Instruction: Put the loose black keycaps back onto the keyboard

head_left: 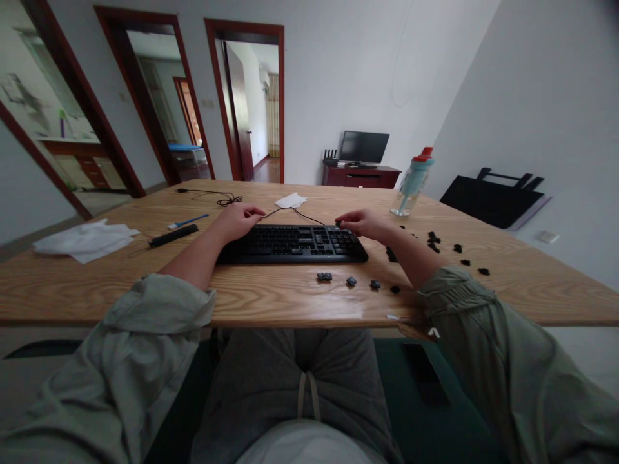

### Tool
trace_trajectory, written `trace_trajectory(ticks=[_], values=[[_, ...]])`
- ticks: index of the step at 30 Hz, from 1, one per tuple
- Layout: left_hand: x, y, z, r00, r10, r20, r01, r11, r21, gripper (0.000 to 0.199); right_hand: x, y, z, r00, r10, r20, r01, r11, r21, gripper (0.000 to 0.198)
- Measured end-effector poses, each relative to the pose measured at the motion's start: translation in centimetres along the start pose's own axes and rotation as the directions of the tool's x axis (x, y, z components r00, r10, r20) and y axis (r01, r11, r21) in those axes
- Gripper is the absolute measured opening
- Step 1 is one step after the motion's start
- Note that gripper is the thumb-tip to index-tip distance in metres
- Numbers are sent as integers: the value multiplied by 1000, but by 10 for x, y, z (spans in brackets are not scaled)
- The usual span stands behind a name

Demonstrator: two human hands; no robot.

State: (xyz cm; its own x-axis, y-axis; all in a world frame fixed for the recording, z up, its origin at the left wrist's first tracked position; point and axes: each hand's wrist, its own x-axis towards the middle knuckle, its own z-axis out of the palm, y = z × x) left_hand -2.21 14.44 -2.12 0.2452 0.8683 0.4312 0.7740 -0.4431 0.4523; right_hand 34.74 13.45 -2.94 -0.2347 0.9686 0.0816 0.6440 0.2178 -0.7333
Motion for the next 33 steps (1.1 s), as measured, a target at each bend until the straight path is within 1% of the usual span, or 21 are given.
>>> trace_trajectory(ticks=[2,4,7,10,14,17,25,33], values=[[-1,1,-1,1000,-1,-6,1,1000,3,37,6,-9,-1,999,-8,40,12,993,-115,37],[-2,2,-2,1000,-5,-12,5,1000,11,37,14,-17,-2,996,15,84,2,979,-205,34],[-3,2,-2,1000,-5,-10,5,1000,7,36,24,-23,-3,986,66,155,-18,955,-295,32],[-2,3,-1,1000,2,-7,-2,1000,-13,37,30,-22,-3,979,80,185,-12,938,-345,31],[-3,7,-2,1000,0,-3,-1,1000,-16,37,31,-21,-3,981,66,183,4,935,-356,32],[-4,8,-3,1000,-5,-5,4,1000,-16,38,31,-22,-2,980,58,189,17,927,-374,29],[-2,2,-1,1000,6,-11,-6,1000,-26,36,30,-23,-2,984,27,175,48,910,-413,27],[-1,-1,-1,1000,11,-14,-11,1000,-25,38,31,-20,-1,984,6,179,67,915,-397,27]])
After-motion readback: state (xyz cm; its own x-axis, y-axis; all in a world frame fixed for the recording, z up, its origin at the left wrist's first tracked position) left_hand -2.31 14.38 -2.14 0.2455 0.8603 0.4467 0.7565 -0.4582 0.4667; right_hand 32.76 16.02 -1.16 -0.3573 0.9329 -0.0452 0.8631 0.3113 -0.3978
